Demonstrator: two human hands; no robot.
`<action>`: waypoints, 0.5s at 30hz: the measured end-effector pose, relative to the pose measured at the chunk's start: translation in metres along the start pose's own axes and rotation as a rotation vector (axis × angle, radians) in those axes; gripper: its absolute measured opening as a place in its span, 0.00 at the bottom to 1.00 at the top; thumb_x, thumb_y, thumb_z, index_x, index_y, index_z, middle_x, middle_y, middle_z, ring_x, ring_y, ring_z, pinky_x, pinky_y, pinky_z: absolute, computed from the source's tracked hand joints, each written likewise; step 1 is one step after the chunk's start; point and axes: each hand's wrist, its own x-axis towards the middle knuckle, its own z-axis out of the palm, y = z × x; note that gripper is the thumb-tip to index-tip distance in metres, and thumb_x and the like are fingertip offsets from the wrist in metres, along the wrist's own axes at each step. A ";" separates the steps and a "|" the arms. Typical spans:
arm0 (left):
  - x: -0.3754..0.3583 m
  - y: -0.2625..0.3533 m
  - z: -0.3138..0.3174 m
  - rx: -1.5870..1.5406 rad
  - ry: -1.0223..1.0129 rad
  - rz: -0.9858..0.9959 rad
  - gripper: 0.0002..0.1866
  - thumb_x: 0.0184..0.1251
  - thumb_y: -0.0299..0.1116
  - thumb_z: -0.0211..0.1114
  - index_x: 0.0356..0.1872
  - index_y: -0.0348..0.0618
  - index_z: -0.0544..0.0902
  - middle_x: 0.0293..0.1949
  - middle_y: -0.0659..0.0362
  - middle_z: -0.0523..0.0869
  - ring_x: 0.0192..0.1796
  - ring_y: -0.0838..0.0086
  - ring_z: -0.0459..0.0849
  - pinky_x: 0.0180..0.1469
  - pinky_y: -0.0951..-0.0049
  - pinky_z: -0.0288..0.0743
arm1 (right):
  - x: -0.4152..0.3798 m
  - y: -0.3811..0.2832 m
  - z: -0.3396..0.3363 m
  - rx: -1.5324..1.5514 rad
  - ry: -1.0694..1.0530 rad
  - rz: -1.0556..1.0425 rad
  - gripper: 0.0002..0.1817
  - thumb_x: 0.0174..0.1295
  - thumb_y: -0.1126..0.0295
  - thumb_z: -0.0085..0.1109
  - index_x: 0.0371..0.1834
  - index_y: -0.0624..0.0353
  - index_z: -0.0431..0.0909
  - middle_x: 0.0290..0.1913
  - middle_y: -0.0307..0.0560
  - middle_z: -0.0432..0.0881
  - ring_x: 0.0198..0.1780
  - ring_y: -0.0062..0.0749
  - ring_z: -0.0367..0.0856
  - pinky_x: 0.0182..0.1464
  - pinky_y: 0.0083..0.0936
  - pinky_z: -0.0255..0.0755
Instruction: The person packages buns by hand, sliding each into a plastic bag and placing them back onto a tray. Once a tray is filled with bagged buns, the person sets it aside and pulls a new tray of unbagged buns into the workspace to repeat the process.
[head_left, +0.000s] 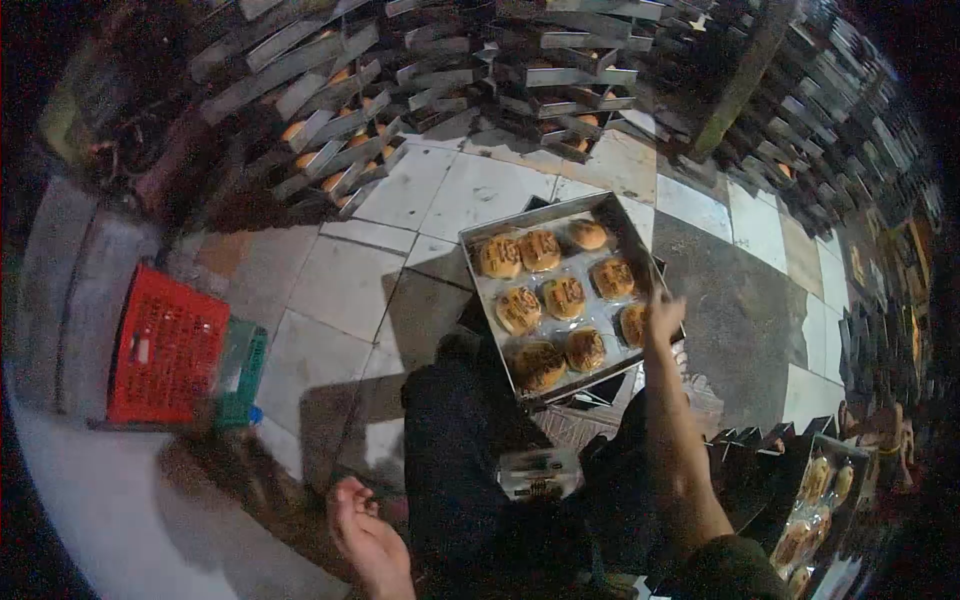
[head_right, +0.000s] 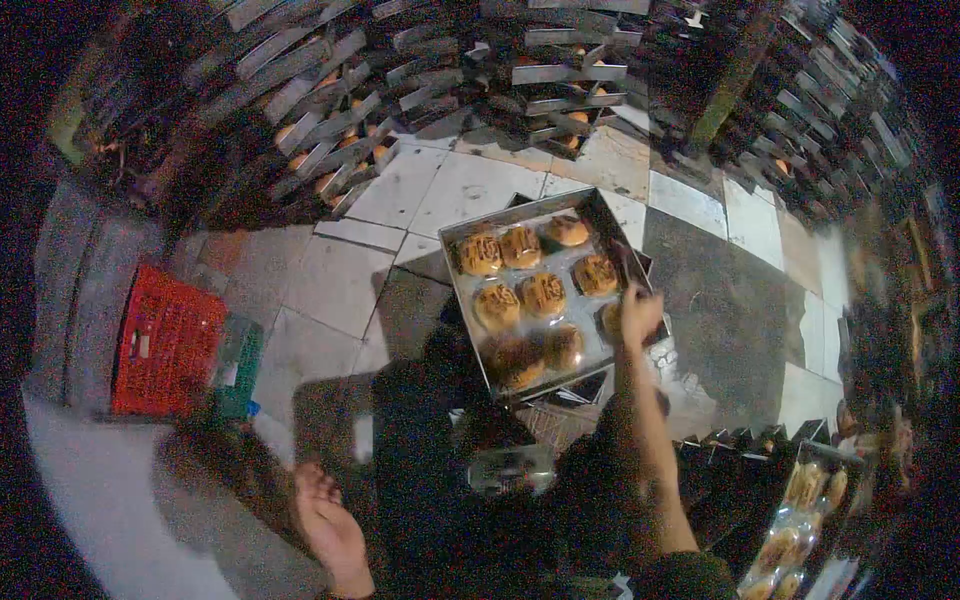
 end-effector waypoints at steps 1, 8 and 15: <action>-0.002 -0.008 -0.002 0.071 -0.039 -0.037 0.11 0.62 0.42 0.51 0.35 0.47 0.73 0.33 0.64 0.72 0.37 0.77 0.68 0.41 0.73 0.56 | -0.020 0.042 -0.009 -0.055 0.101 0.010 0.20 0.54 0.61 0.56 0.35 0.72 0.75 0.27 0.53 0.80 0.28 0.37 0.78 0.32 0.30 0.70; -0.024 -0.063 0.018 0.577 -0.319 0.242 0.12 0.65 0.38 0.52 0.39 0.38 0.72 0.39 0.56 0.73 0.43 0.70 0.71 0.50 0.67 0.64 | -0.150 0.234 0.039 0.401 -0.361 0.942 0.30 0.49 0.52 0.59 0.43 0.71 0.69 0.24 0.50 0.71 0.21 0.31 0.70 0.24 0.28 0.65; -0.028 -0.098 0.014 0.746 -0.427 0.668 0.09 0.64 0.33 0.53 0.39 0.38 0.73 0.37 0.54 0.71 0.41 0.63 0.71 0.43 0.62 0.66 | -0.133 0.111 0.006 0.595 -0.215 0.880 0.14 0.46 0.65 0.57 0.28 0.67 0.73 0.19 0.43 0.69 0.14 0.28 0.64 0.16 0.23 0.56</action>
